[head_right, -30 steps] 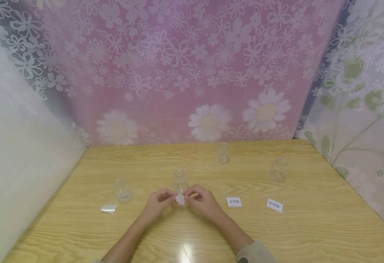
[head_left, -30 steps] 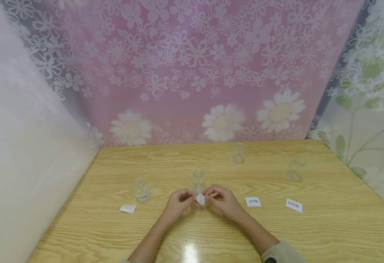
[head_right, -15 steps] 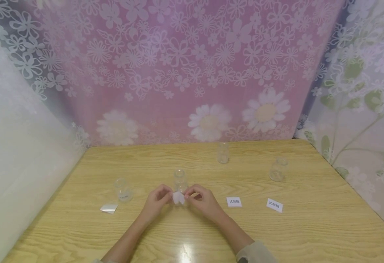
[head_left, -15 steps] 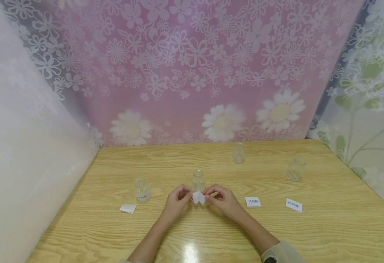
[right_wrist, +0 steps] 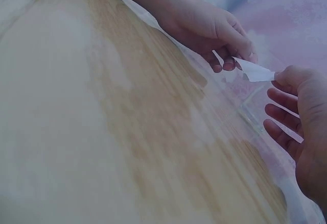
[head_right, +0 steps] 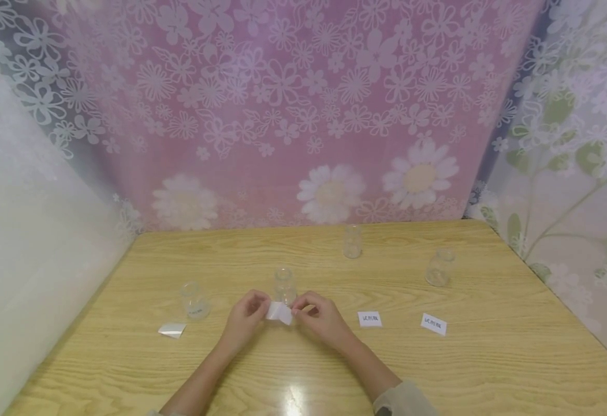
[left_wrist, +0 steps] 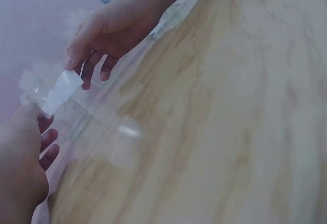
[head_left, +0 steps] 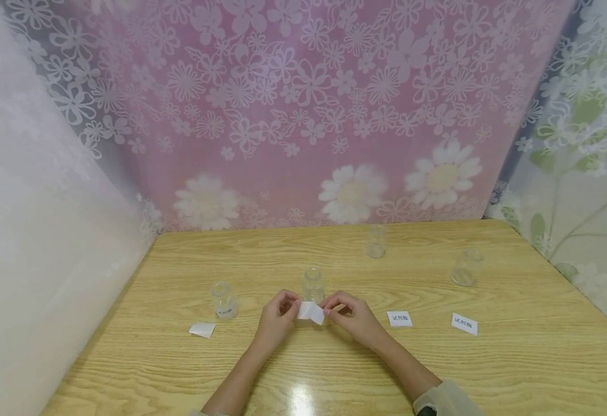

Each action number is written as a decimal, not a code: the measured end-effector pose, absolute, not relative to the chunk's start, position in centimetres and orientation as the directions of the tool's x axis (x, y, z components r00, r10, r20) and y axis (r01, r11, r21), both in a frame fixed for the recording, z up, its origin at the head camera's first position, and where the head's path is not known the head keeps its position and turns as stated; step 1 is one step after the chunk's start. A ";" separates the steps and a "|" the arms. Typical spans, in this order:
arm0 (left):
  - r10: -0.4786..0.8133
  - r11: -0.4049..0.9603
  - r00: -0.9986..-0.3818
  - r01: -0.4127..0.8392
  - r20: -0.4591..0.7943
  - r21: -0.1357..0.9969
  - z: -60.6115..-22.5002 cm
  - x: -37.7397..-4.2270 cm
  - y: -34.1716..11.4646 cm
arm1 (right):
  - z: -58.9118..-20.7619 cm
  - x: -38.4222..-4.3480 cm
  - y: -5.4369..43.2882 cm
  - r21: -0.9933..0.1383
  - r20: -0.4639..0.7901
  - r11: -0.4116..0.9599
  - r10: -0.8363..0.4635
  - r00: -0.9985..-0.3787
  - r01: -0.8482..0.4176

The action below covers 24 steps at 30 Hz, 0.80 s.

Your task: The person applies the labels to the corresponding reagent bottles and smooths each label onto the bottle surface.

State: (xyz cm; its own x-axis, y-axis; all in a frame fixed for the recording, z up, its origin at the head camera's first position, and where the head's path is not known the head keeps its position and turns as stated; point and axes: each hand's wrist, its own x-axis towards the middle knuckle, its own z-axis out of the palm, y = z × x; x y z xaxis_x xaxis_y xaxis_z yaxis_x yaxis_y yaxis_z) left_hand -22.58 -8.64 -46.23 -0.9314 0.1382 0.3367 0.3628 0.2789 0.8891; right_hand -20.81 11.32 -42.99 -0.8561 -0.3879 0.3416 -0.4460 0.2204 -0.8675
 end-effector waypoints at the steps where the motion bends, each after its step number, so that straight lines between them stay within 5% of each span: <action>1: 0.122 0.289 -0.934 0.357 0.335 0.888 -46.7 -22.9 -8.7 | -43.0 -20.8 11.3 -0.867 0.343 0.225 -0.380 -0.859 -0.445; 11: -0.041 0.372 -0.938 0.306 0.345 0.876 -47.2 -23.4 -9.0 | -42.9 -20.8 11.2 -0.879 0.330 0.283 -0.219 -0.918 -0.383; 24: 0.053 0.635 -0.908 0.353 0.416 0.687 -47.5 -23.3 -9.0 | -42.8 -21.0 11.3 -0.899 0.330 0.268 -0.103 -0.938 -0.346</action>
